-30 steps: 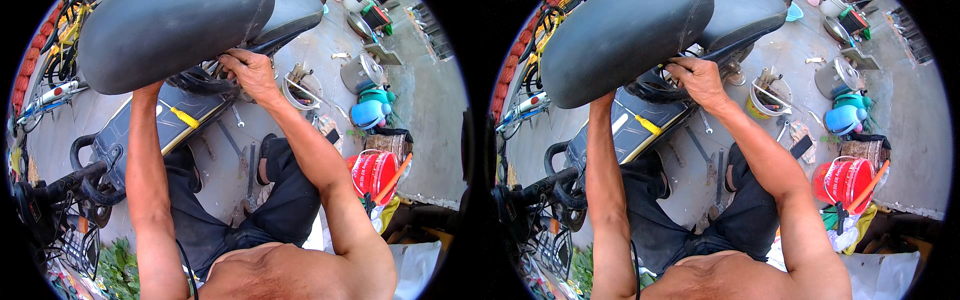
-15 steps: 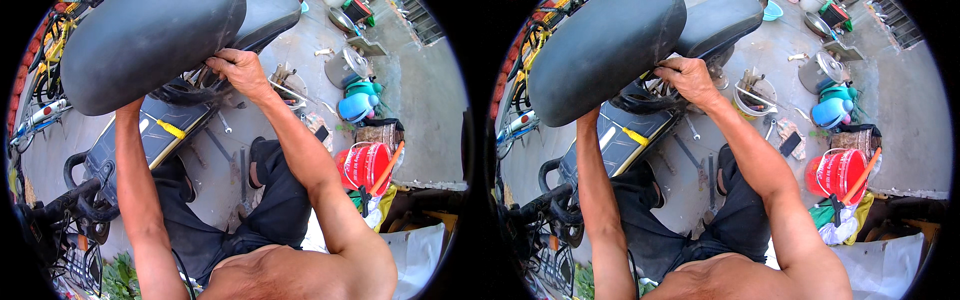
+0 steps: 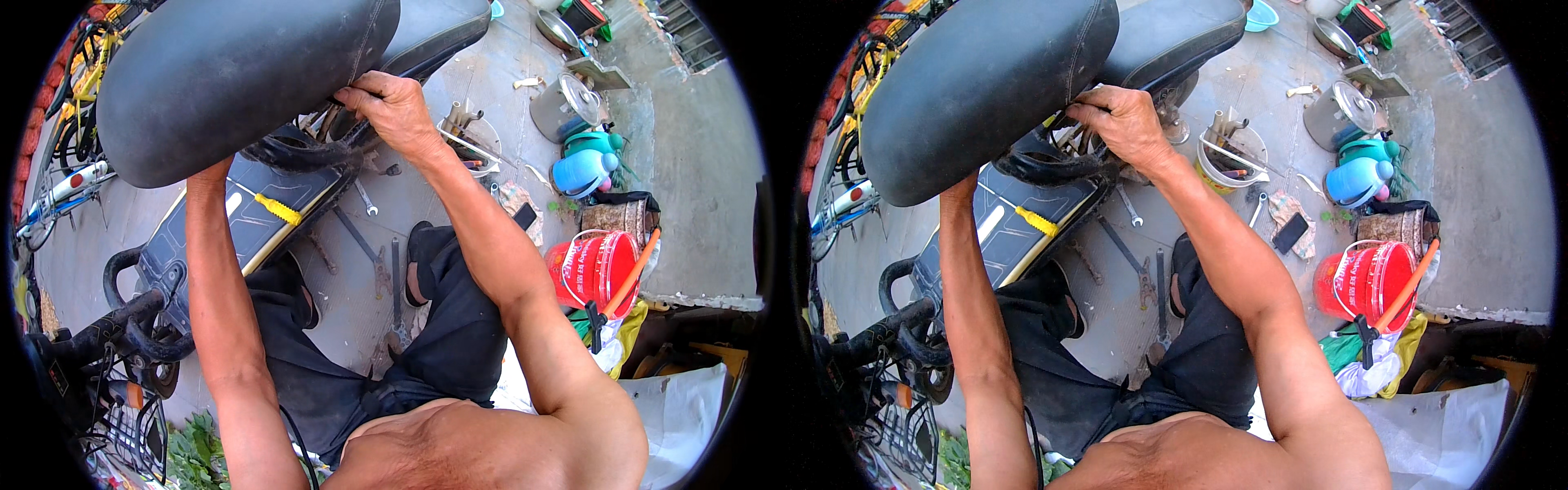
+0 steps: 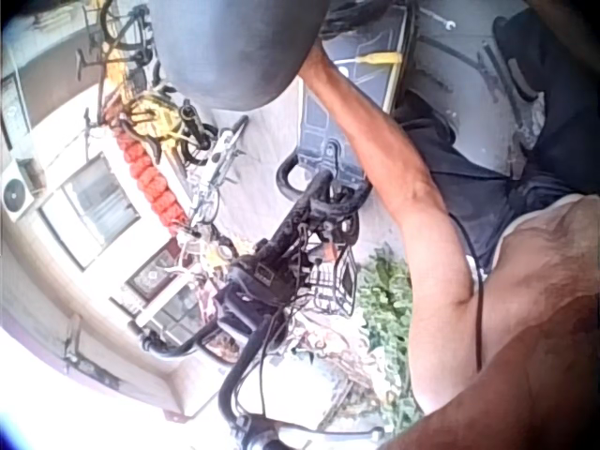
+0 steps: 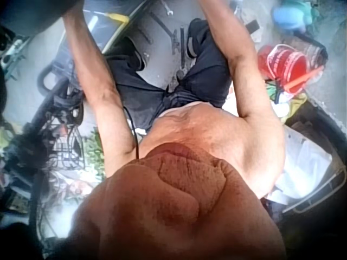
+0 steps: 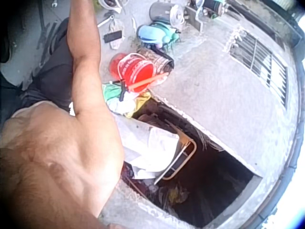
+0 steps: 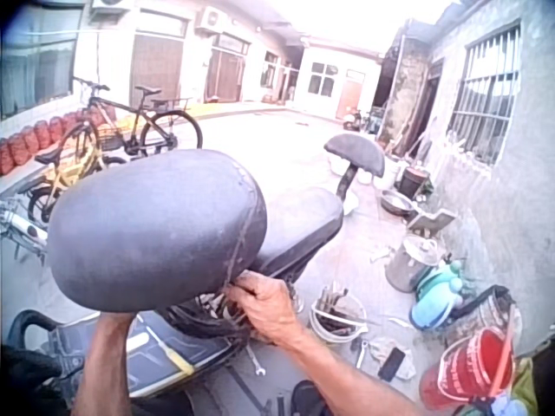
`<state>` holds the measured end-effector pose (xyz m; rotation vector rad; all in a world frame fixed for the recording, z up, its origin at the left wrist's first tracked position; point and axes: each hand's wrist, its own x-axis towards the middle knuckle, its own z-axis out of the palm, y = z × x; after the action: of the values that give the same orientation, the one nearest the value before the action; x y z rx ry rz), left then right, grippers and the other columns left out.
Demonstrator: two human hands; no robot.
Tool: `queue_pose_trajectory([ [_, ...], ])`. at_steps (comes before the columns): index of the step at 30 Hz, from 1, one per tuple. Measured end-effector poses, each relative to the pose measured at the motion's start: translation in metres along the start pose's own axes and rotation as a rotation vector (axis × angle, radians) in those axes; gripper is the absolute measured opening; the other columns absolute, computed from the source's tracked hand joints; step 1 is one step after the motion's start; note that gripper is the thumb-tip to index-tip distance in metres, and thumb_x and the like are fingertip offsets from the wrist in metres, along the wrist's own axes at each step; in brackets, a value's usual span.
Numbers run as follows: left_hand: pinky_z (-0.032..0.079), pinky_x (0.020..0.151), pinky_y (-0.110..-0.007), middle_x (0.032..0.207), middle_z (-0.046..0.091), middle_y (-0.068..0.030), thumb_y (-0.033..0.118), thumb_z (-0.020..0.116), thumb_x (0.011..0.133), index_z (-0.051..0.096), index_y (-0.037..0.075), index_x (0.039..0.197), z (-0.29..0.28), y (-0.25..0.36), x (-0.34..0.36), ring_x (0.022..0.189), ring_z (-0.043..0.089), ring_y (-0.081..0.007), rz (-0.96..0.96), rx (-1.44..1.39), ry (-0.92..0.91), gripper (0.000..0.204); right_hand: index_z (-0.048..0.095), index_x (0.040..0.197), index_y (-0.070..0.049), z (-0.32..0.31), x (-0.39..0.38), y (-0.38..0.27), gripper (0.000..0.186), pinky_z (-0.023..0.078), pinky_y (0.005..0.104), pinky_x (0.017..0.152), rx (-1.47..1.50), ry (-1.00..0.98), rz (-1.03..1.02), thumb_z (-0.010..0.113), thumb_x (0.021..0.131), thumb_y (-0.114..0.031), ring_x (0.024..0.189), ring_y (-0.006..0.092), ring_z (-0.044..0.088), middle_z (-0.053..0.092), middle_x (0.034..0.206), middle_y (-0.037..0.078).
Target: The person reattaches the seat of an electric scooter, aligning it with the frame and securing it using a wrench. They tighten the fasteners underneath the seat to ensure it is firmly attached.
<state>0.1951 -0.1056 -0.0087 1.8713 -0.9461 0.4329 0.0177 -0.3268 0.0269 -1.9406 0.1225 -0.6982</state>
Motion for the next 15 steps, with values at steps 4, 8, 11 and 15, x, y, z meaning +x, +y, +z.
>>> queue_pose_trajectory([
  [4,0.027,0.116,-0.043,0.147,0.044,-0.0103,0.016,0.075,0.085,0.04,0.02,0.146,0.0006,-0.0067,-0.0011,0.135,0.041,-0.0274,-0.012,-0.008,0.004,0.07,0.074,0.104,-0.007,0.0003,-0.0004,-0.0005,0.021,0.052,0.0264,0.063,-0.037,0.004,-0.016,0.071,0.088,-0.02,0.067,0.0116,0.06,0.071,0.082,0.005],
  [8,0.029,0.115,-0.043,0.146,0.045,-0.0098,0.016,0.074,0.086,0.04,0.02,0.146,-0.0002,-0.0107,0.0013,0.135,0.042,-0.0273,0.069,0.057,0.016,0.069,0.074,0.104,-0.007,-0.0006,-0.0004,0.002,0.021,0.052,0.0263,0.063,-0.029,0.006,-0.015,0.071,0.089,-0.021,0.067,0.0112,0.06,0.071,0.082,0.005],
  [11,0.03,0.115,-0.042,0.146,0.046,-0.01,0.016,0.074,0.085,0.041,0.019,0.145,0.0003,-0.0098,-0.0001,0.133,0.043,-0.0274,0.006,-0.004,0.016,0.069,0.074,0.104,-0.007,-0.0008,-0.0005,0.001,0.022,0.052,0.026,0.063,-0.01,0.005,0.014,0.07,0.089,-0.022,0.067,0.0106,0.06,0.071,0.083,0.005],
  [15,0.03,0.114,-0.043,0.144,0.047,-0.01,0.015,0.075,0.085,0.043,0.019,0.144,-0.0004,-0.0036,0.0013,0.133,0.044,-0.0272,0.055,0.012,0.017,0.067,0.074,0.105,-0.006,0.0001,-0.0016,0.0001,0.022,0.051,0.0251,0.063,0.03,0.004,0.033,0.07,0.09,-0.021,0.068,0.0093,0.059,0.071,0.084,0.004],
])
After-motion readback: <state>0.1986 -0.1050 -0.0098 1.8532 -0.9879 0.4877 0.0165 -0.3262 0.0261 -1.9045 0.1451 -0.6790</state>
